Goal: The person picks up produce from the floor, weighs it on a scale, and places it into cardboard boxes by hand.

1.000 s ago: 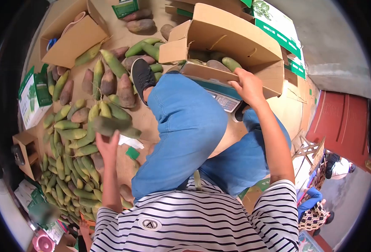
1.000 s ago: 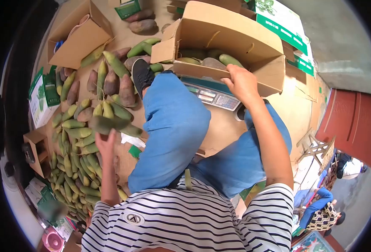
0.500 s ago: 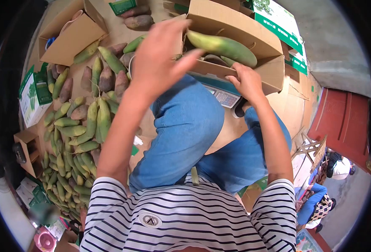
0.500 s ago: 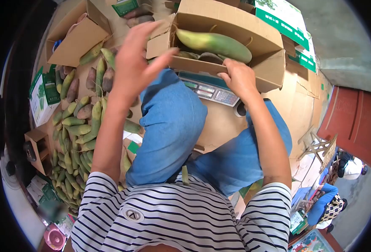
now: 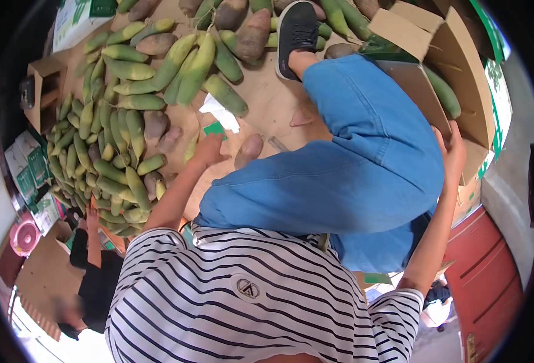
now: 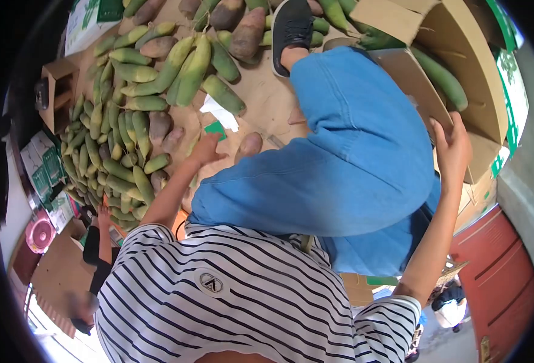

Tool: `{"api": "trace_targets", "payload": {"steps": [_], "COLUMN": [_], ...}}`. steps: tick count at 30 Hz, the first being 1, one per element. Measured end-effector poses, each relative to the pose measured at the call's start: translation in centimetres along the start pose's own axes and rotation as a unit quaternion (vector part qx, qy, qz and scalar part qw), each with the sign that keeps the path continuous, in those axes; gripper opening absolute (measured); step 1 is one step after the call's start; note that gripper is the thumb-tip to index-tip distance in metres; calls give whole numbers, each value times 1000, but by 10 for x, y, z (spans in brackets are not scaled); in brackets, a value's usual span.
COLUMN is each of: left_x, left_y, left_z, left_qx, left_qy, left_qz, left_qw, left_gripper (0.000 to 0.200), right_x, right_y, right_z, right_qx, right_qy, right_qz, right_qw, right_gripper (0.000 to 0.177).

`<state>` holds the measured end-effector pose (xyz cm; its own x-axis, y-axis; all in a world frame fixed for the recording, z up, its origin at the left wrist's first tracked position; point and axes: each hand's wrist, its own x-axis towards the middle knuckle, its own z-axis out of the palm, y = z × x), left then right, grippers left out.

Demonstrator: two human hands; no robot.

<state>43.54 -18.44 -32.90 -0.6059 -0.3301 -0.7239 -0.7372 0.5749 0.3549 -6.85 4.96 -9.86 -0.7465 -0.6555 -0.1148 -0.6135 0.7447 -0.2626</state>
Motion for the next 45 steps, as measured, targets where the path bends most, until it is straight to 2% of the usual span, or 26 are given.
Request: {"api": "trace_targets", "payload": {"steps": [4, 5, 8, 11, 14, 17, 19, 21, 24, 27, 29, 32, 35, 37, 39, 40, 42, 44, 45], "left_x": [2, 9, 27, 33, 23, 4, -3, -8, -2, 33, 51, 90, 91, 65, 34, 15, -9, -22, -25], "left_y": [20, 25, 32, 26, 27, 28, 29, 31, 32, 11, 22, 15, -6, -26, -44, -47, -63, -75, -97], "left_z": [31, 36, 60, 82, 52, -9, -61, -111, -175, -197, -219, -234, -221, -195, -144, -122, -64, -11, 34], "left_qx": [-86, -127, -144, -200, -195, -206, -202, -200, -215, -225, -178, -213, -201, -182, -230, -214, -42, 44, 6], "left_qy": [-24, -49, -111, -54, -41, 32, 75, 187, 261, 334, 361, 350, 465, 433, 367, 262, 89, -8, -3], "left_qz": [18, 4, -70, -53, -55, -12, -20, -8, -6, 45, 32, -25, -33, -88, -115, -169, -194, -229, -269], "left_qw": [996, 991, 981, 977, 978, 978, 976, 962, 941, 914, 915, 912, 862, 878, 894, 926, 976, 972, 963], "left_gripper": [80, 82, 78, 73, 69, 69, 71, 72, 73, 75, 76, 76, 64, 47, 39, 38, 38, 46, 53], "right_x": [1, 1, 1, 1, 2, 3, 3, 2, 2, 3, 3, 2, 1, 3, 4, 4, 6, 8, 7], "right_y": [3, 1, 1, 2, -4, 5, -1, -3, 1, 4, 3, 3, -3, 5, 13, 16, 26, 40, 37], "right_z": [2, 2, 2, 3, 1, 4, 2, 1, 1, 3, 1, 1, -2, 1, 6, 7, 8, 12, 13], "right_qx": [41, 74, 60, 32, 44, 71, 69, 60, 55, 70, 62, 68, 64, 91, 106, 107, 97, 74, 67], "right_qy": [-12, -15, -18, -14, -16, -21, -18, -16, -10, -15, -24, -26, -37, -31, -26, -23, -11, 11, 8], "right_qz": [15, 10, 10, 8, 10, 22, 17, 11, 0, -4, 4, 16, 35, 17, 4, -1, -11, -18, -24], "right_qw": [999, 997, 998, 999, 999, 997, 997, 998, 998, 997, 998, 997, 997, 995, 994, 994, 995, 997, 997], "right_gripper": [30, 29, 28, 28, 29, 29, 29, 29, 29, 29, 29, 29, 28, 29, 29, 29, 29, 29, 29]}}
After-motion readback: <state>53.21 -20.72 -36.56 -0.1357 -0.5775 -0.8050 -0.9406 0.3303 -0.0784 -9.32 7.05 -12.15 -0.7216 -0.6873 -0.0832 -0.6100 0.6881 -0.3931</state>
